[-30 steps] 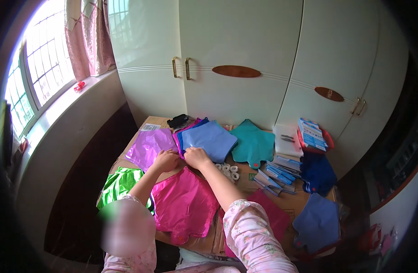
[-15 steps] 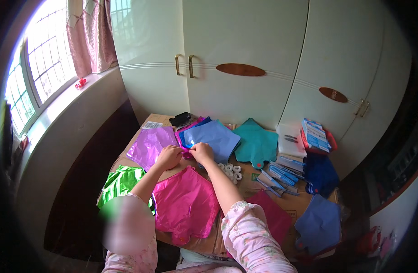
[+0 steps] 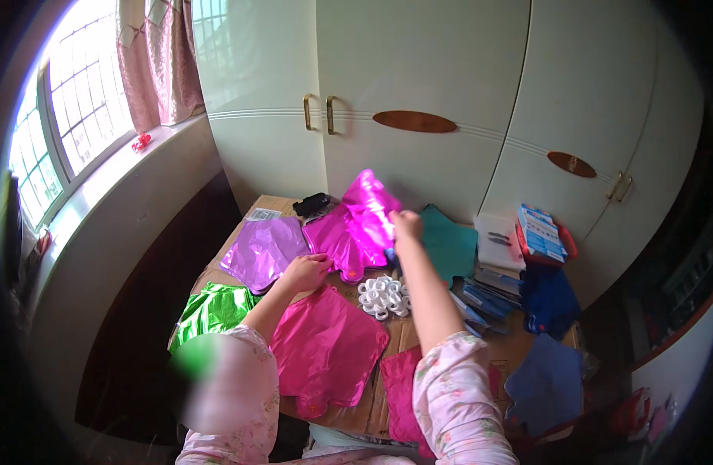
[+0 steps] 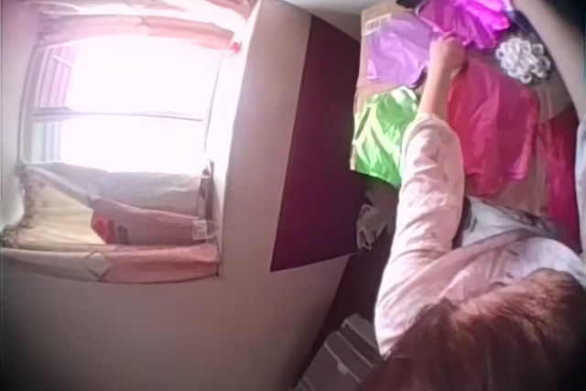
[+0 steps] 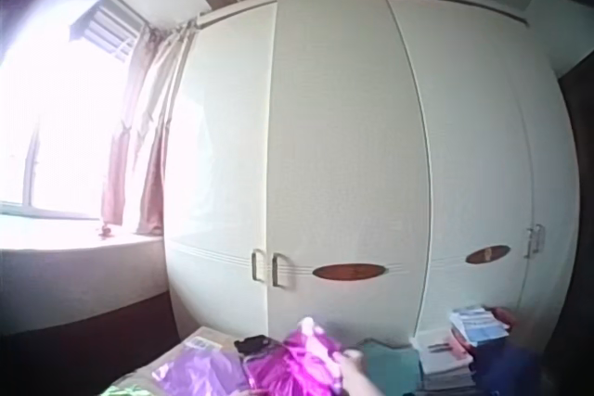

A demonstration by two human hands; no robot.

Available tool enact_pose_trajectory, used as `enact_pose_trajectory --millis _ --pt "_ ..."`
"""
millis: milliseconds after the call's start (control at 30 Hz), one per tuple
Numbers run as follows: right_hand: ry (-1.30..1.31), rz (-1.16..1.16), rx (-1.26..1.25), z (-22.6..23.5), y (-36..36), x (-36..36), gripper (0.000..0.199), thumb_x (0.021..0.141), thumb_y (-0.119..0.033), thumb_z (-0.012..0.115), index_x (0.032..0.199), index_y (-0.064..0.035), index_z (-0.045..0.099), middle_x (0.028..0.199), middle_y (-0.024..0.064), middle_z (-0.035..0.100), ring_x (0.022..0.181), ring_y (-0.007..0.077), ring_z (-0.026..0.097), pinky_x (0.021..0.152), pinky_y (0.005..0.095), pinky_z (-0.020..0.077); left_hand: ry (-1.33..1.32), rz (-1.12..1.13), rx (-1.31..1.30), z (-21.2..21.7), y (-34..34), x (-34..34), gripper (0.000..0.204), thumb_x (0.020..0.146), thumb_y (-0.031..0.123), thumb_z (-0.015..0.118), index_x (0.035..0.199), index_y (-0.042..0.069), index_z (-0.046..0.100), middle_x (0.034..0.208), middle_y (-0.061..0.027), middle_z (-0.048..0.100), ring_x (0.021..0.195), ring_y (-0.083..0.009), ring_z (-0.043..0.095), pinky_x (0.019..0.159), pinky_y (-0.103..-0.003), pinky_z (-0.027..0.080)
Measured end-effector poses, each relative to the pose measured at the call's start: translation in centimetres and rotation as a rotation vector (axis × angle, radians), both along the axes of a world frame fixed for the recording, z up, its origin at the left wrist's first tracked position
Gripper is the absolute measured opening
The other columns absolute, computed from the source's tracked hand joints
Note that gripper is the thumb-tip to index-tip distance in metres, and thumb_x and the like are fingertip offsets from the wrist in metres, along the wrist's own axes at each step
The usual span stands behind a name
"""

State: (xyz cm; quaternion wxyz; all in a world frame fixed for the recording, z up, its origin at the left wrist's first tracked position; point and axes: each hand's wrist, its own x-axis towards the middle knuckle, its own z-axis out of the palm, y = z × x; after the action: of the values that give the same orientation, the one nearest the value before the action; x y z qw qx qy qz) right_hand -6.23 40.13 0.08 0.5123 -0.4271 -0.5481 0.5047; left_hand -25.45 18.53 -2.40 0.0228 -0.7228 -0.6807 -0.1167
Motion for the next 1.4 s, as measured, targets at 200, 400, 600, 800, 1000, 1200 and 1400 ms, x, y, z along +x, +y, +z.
enact_pose_trajectory --millis 200,400,600,800,1000,1200,1400 --pt "-0.095 -0.444 0.613 9.8 2.5 5.8 0.012 0.083 -0.012 0.065 0.080 -0.0027 0.060 0.068 0.0062 0.061 0.057 0.0187 0.056 0.055 0.0358 0.0432 0.000 0.031 -0.032 -0.3 0.4 0.4 0.037 0.089 0.028 0.046 0.122 0.017 0.058 0.128 -0.0088 0.056 0.116 -0.0262 0.054 0.093 -0.041 0.045" --pt "-0.465 -0.182 1.462 15.0 -7.6 0.6 0.021 0.085 -0.004 0.051 0.102 -0.0159 0.054 0.085 0.0103 0.060 0.075 0.0310 0.061 0.060 0.0415 0.0502 0.015 0.117 -0.025 1.7 -2.4 -0.9 0.039 0.085 0.033 0.053 0.120 0.016 0.060 0.126 -0.0096 0.057 0.114 -0.0275 0.056 0.093 -0.043 0.044" --pt "-0.489 0.218 1.806 9.6 -15.1 -8.9 0.004 0.074 -0.012 0.057 0.072 -0.0143 0.055 0.074 0.0015 0.053 0.069 0.0166 0.058 0.056 0.0294 0.0505 -0.019 0.457 -0.058 3.3 -10.0 -8.8 0.033 0.084 0.030 0.053 0.110 0.013 0.064 0.117 -0.0092 0.061 0.108 -0.0280 0.059 0.091 -0.048 0.044" --pt "-0.626 0.621 1.774 0.3 -20.1 -15.3 0.010 0.077 -0.016 0.056 0.068 -0.0130 0.059 0.077 0.0020 0.057 0.073 0.0183 0.062 0.066 0.0313 0.0528 -0.076 0.456 -0.187 1.0 -13.8 -13.4 0.028 0.083 0.027 0.051 0.104 0.013 0.065 0.100 -0.0138 0.066 0.095 -0.0330 0.062 0.083 -0.047 0.048" --pt "-0.883 0.846 1.561 -1.8 -22.2 -16.7 0.017 0.081 -0.014 0.052 0.074 -0.0099 0.067 0.090 0.0043 0.064 0.085 0.0218 0.066 0.072 0.0341 0.0539 -0.128 0.401 -0.047 1.1 -15.8 -13.2 0.028 0.082 0.029 0.053 0.101 0.012 0.064 0.097 -0.0151 0.066 0.092 -0.0351 0.062 0.080 -0.047 0.049" --pt "-0.852 0.777 1.486 -3.0 -21.5 -17.2 0.014 0.080 -0.020 0.058 0.073 -0.0106 0.065 0.083 0.0061 0.062 0.077 0.0232 0.066 0.069 0.0369 0.0539 -0.198 0.428 -0.118 3.2 -15.7 -11.6 0.039 0.080 0.029 0.060 0.112 0.008 0.064 0.105 -0.0162 0.065 0.097 -0.0344 0.062 0.084 -0.043 0.049" --pt "-0.629 0.724 1.003 -3.0 -21.0 -17.5 0.013 0.079 -0.022 0.061 0.082 -0.0142 0.071 0.082 0.0086 0.067 0.076 0.0288 0.065 0.070 0.0413 0.0524 -0.218 0.427 0.129 3.6 -16.1 -11.4 0.023 0.079 0.022 0.063 0.097 0.007 0.069 0.094 -0.0144 0.068 0.089 -0.0327 0.064 0.080 -0.042 0.050"
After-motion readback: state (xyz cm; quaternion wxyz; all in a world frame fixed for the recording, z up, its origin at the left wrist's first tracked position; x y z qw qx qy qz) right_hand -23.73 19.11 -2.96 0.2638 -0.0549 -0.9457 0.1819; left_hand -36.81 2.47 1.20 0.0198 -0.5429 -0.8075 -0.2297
